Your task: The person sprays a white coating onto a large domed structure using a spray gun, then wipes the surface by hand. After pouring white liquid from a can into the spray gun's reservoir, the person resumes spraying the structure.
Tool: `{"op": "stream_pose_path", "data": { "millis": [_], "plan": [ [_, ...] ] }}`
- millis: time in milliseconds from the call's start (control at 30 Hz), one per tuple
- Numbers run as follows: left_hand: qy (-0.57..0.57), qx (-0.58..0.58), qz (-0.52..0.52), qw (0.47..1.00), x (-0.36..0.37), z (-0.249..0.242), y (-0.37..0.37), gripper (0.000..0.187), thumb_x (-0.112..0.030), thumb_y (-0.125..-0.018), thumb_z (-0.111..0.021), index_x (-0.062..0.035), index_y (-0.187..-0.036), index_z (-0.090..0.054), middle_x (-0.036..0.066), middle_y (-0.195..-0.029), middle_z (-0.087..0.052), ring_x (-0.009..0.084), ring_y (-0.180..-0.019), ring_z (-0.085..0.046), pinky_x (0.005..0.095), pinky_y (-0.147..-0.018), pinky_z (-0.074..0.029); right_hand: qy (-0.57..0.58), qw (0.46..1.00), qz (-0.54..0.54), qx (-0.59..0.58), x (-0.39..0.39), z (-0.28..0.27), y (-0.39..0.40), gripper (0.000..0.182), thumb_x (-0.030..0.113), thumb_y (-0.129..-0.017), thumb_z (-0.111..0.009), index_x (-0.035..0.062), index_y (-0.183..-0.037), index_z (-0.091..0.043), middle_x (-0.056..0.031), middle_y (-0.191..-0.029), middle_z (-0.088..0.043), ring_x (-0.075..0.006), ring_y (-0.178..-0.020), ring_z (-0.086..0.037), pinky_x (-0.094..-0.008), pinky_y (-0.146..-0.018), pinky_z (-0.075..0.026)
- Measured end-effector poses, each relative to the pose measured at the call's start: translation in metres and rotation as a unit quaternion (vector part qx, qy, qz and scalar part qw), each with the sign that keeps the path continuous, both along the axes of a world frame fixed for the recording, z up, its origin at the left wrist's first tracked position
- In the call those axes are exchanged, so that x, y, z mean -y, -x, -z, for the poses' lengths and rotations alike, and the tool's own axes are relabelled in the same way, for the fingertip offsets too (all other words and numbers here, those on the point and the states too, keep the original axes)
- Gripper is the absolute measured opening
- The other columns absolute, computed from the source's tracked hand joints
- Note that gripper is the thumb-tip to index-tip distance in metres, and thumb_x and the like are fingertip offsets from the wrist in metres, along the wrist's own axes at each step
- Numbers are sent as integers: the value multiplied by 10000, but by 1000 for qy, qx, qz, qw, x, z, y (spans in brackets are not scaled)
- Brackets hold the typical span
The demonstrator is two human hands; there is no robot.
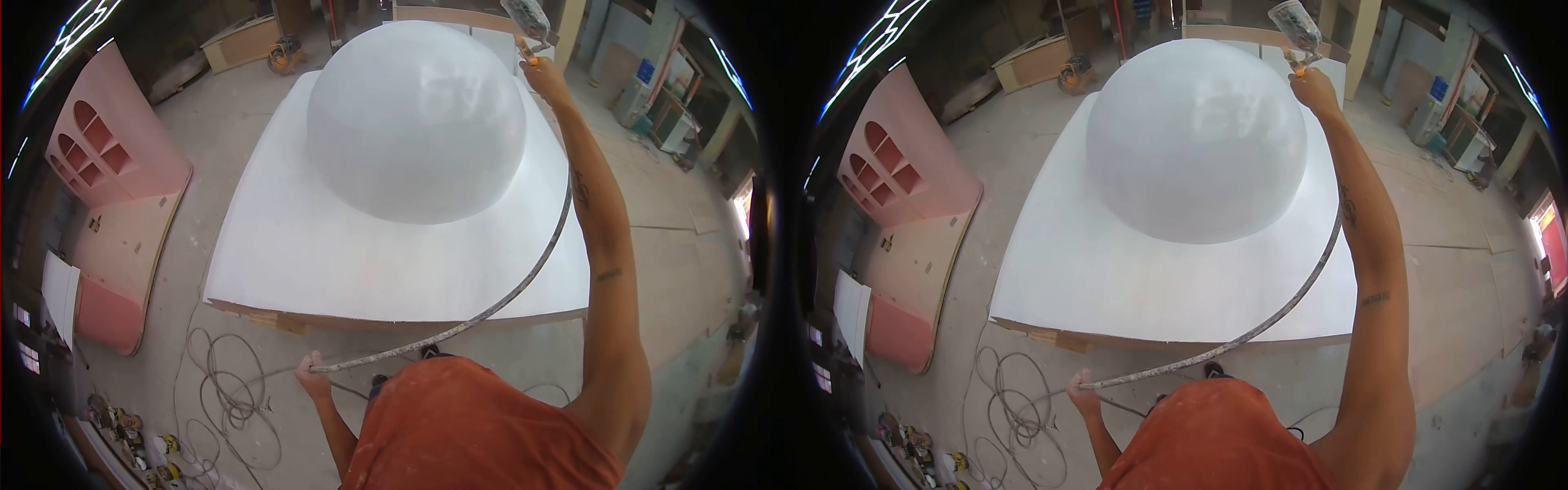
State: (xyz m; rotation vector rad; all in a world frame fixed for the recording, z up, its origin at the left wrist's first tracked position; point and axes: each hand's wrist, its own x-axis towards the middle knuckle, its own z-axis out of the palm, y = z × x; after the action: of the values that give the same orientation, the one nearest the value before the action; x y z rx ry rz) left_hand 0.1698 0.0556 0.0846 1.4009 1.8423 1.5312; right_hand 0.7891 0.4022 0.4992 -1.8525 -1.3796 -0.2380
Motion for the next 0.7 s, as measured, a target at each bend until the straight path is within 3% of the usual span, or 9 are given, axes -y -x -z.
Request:
{"op": "stream_pose_path", "data": {
  "millis": [67, 133, 267, 400, 467, 500, 600, 633, 700],
  "plan": [
    [-13, 19, -18, 1000, -2, -1, -12, 432, -111, -974, -654, 17, -668, -378, 72, -622, -274, 130, -606, -291, 371, -529, -269, -15, 999, -21, 32, -3, 1, 10, 386, 400, -940, -667, 14, -954, -678, -47, -707, -592, -175, -607, -551, -348, -536, -467],
    [-21, -2, -33, 999, -6, -8, -17, 425, -111, -974, -653, 18, -670, -385, 66, -623, -277, 131, -608, -294, 372, -532, -276, 81, 977, -82, -177, 18, -22, 59, 365, 399, -943, -683, 37, -968, -649, -12, -708, -561, -109, -519, -458, -280, -458, -388],
    [-87, -45, -76, 992, -6, -10, -18, 397, -123, -967, -665, 31, -684, -433, 56, -607, -322, 150, -601, -314, 374, -546, -304, 68, 918, -244, -305, 24, -36, 111, 313, 361, -951, -705, 65, -951, -604, 41, -679, -511, -1, -454, -344, -185, -372, -263],
    [-60, -5, -86, 994, 2, -6, -5, 384, -144, -962, -677, 44, -701, -468, 56, -592, -368, 179, -590, -331, 370, -556, -321, 83, 857, -360, -360, 28, -49, 142, 284, 333, -961, -708, 113, -874, -550, 51, -661, -495, 9, -422, -337, -156, -345, -253],
    [-48, -128, -160, 978, 7, 17, 5, 384, -158, -953, -693, 53, -707, -487, 56, -593, -365, 175, -598, -343, 360, -556, -324, 71, 834, -389, -385, 25, -47, 146, 288, 331, -962, -709, 115, -866, -545, 51, -659, -494, 13, -417, -331, -150, -339, -248],
    [-45, -128, -162, 978, 6, 30, 5, 384, -158, -953, -693, 53, -707, -487, 56, -593, -365, 175, -598, -343, 360, -556, -324, 53, 812, -417, -404, 23, -46, 145, 293, 330, -963, -709, 116, -857, -540, 52, -657, -493, 17, -412, -325, -144, -334, -242],
    [-69, -44, -216, 973, 0, 45, 9, 373, -140, -955, -688, 61, -702, -501, 58, -593, -364, 171, -597, -370, 374, -571, -344, 54, 852, -381, -354, 17, -49, 138, 293, 345, -963, -704, 102, -892, -557, 49, -660, -489, 10, -424, -335, -156, -347, -251],
    [-58, -52, -180, 980, -6, 33, 3, 363, -131, -958, -684, 59, -702, -511, 60, -596, -370, 166, -600, -376, 376, -575, -353, 50, 854, -381, -351, 16, -54, 134, 293, 345, -963, -704, 102, -892, -557, 49, -660, -489, 10, -424, -335, -156, -347, -251],
    [-43, -67, -141, 987, -10, 13, -3, 355, -122, -962, -680, 58, -701, -520, 61, -599, -376, 160, -603, -381, 378, -580, -361, 62, 913, -285, -286, 21, -55, 120, 311, 366, -960, -695, 75, -962, -586, 47, -664, -482, 1, -442, -342, -165, -361, -257]
  ]
}}
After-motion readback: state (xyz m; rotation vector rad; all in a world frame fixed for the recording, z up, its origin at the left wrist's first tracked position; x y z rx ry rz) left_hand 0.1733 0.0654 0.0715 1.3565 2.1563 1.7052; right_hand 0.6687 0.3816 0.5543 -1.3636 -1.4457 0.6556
